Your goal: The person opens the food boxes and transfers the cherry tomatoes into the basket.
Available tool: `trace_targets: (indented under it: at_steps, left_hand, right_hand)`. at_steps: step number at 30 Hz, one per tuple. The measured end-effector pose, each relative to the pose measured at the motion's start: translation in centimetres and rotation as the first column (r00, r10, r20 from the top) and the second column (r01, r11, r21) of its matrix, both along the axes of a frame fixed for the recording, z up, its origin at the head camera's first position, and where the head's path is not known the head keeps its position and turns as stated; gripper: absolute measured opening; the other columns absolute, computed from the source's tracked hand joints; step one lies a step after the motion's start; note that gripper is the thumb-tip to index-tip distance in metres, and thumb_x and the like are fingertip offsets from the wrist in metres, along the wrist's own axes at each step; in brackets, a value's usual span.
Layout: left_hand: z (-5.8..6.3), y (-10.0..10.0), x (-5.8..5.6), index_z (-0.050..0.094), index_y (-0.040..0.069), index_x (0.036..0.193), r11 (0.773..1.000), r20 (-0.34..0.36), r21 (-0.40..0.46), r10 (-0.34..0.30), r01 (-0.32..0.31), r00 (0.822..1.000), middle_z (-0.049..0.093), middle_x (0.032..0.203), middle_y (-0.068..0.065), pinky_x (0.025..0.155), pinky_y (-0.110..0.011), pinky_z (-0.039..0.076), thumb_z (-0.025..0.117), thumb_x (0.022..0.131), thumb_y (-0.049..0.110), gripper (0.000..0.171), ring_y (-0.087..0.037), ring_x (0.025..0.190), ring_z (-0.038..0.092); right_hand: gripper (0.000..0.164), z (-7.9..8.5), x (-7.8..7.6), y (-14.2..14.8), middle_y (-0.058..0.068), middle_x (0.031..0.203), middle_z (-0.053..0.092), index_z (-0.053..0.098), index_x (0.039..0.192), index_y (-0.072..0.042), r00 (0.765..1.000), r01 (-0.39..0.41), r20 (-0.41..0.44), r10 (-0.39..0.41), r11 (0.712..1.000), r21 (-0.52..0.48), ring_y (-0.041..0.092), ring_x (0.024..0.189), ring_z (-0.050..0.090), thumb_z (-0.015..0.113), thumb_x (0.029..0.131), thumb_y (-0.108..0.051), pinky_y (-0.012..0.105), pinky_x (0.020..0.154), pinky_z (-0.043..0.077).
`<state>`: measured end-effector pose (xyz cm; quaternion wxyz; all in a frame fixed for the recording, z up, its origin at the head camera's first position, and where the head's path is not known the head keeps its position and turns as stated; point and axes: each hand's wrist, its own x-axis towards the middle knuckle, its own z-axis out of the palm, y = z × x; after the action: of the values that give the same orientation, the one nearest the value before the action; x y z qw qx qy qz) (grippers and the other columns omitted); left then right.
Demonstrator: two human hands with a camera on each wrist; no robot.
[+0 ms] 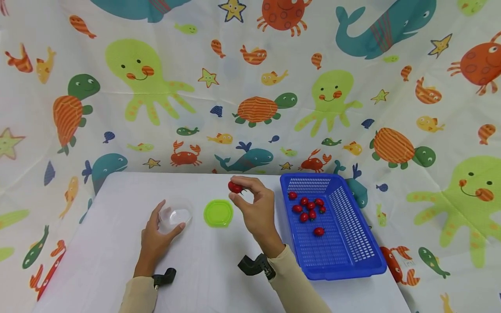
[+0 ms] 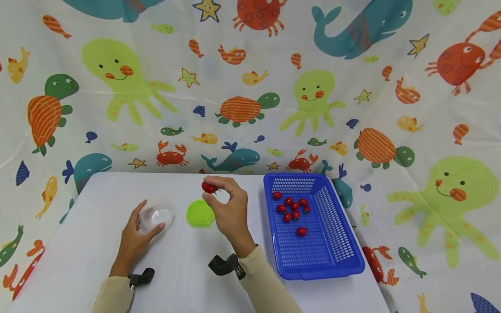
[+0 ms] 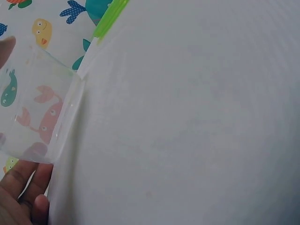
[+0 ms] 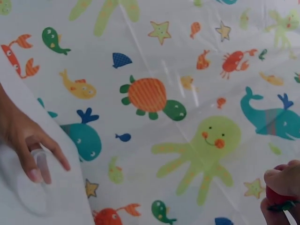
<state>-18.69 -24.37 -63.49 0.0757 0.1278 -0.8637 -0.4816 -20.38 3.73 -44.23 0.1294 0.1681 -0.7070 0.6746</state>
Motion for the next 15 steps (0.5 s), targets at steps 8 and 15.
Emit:
trace_targets:
  at_steps: [8, 15]
  left_hand:
    - [-0.2, -0.1, -0.1, 0.014, 0.050, 0.155, 1.000, -0.003, -0.006, -0.002, 0.002, 1.000, 0.037, 0.160, -0.008, 0.106, -0.070, 0.028, 0.077, 0.080, 0.057, 0.098, -0.041, 0.142, 0.035]
    - [-0.3, -0.1, -0.1, 0.014, 0.052, 0.154, 1.000, -0.007, -0.015, -0.001, 0.001, 1.000, 0.038, 0.160, -0.007, 0.106, -0.071, 0.030, 0.078, 0.079, 0.056, 0.099, -0.041, 0.142, 0.036]
  right_hand:
    - [0.034, 1.5, 1.0, 1.1, 0.009, 0.126, 0.067, 0.069, 0.123, -0.004, 0.997, 0.067, 0.025, -0.066, 0.998, -0.023, 0.020, 0.120, 0.063, 0.071, 0.089, 0.000, 0.028, 0.105, 0.051]
    - [0.035, 1.4, 1.2, 1.7, 0.008, 0.124, 0.068, 0.070, 0.123, -0.006, 0.994, 0.098, 0.042, -0.096, 0.994, -0.041, 0.021, 0.119, 0.063, 0.070, 0.089, 0.001, 0.030, 0.103, 0.052]
